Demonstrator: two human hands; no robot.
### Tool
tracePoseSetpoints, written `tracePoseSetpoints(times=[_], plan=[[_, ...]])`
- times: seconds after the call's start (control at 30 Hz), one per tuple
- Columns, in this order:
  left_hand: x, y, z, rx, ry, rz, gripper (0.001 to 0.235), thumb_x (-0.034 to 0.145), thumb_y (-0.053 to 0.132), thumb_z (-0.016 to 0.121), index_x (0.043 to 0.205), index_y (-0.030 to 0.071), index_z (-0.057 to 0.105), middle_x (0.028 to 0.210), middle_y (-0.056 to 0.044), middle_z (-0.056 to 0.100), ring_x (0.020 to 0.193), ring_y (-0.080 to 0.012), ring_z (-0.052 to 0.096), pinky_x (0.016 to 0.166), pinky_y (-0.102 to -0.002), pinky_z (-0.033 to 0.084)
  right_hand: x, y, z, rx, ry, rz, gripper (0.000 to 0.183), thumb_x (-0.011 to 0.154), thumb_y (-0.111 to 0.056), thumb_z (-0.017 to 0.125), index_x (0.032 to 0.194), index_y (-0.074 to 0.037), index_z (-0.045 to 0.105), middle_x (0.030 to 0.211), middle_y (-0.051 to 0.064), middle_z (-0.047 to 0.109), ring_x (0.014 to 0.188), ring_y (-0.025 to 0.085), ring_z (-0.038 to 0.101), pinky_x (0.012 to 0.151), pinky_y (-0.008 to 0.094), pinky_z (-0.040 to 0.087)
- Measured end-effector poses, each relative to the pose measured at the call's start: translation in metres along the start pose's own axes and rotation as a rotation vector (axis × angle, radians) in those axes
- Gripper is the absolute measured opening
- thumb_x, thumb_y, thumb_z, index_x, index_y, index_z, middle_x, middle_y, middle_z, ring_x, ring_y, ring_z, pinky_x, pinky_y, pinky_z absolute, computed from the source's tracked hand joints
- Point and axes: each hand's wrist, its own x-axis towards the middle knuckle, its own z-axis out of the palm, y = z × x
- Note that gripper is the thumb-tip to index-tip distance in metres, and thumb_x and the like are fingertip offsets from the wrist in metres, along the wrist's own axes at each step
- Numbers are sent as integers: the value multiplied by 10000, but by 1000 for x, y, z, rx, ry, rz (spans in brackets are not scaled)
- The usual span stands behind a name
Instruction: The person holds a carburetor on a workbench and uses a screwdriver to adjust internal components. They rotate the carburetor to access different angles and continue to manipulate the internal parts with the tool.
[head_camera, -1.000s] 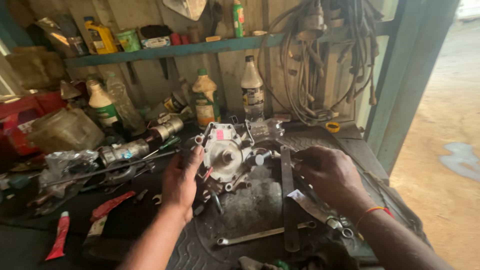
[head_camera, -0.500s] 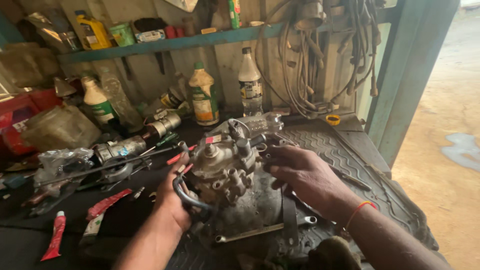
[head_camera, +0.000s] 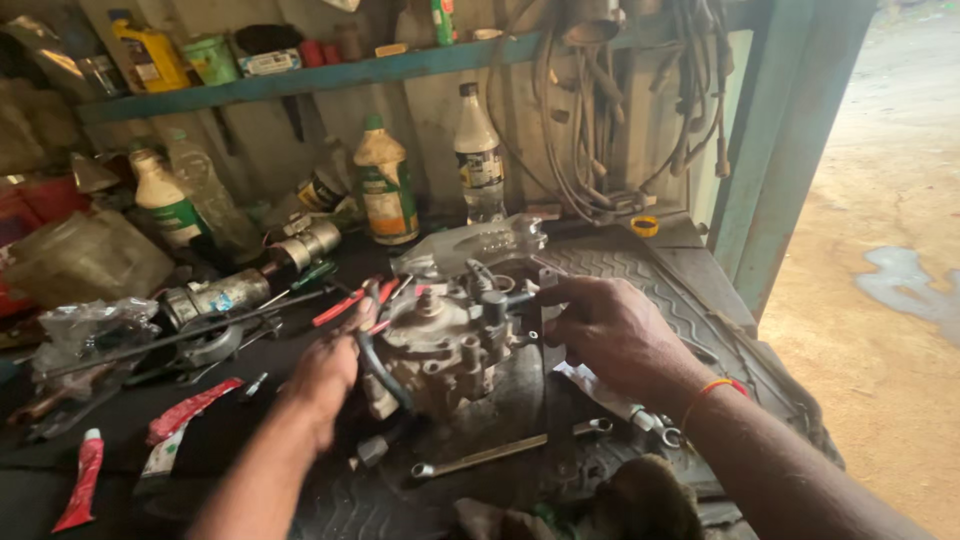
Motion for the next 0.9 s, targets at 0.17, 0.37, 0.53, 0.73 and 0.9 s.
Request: tracePoseSetpoints(times=[0.17, 0.37, 0.53, 0.73, 0.9], plan=[[-12, 11, -26, 790, 506, 544, 515, 1007, 568, 602, 991, 92, 798, 924, -165, 764, 827, -314, 670, 749, -427, 527, 5, 10, -2, 62, 86, -54, 354, 819, -119, 686, 1161, -64, 757, 835, 52, 798, 665, 135, 706, 661, 321, 581], [-87, 38, 13, 251, 383, 1046, 414, 983, 410, 646, 1182, 51, 709, 949, -97, 774, 879, -253, 751, 805, -368, 575, 9, 21, 2, -177, 85, -95, 307, 805, -209, 722, 1096, -139, 790, 813, 148, 775, 731, 268, 728, 720, 397, 569], [-131, 49, 51, 706, 404, 1494, 637, 847, 553, 745, 1192, 22, 675, 1160, -185, 719, 1154, -350, 685, 1035, -446, 513, 12, 34, 10, -388, 141, -359, 266, 769, -246, 722, 995, -120, 786, 941, 161, 749, 892, 398, 699, 797, 474, 548], [-125, 55, 61, 995, 449, 1388, 413, 782, 512, 812, 810, 102, 767, 865, -67, 761, 904, -278, 704, 957, -502, 445, 4, 25, 15, -478, 47, -308, 295, 787, -242, 698, 1064, -171, 771, 922, 166, 754, 923, 364, 716, 830, 455, 558], [-105, 56, 34, 918, 424, 1431, 300, 757, 437, 810, 702, 147, 753, 775, -21, 743, 853, -202, 688, 1007, -452, 432, -1, 16, 13, -329, -126, -369, 413, 731, -212, 691, 1137, -206, 764, 898, 88, 785, 871, 271, 767, 778, 401, 592]])
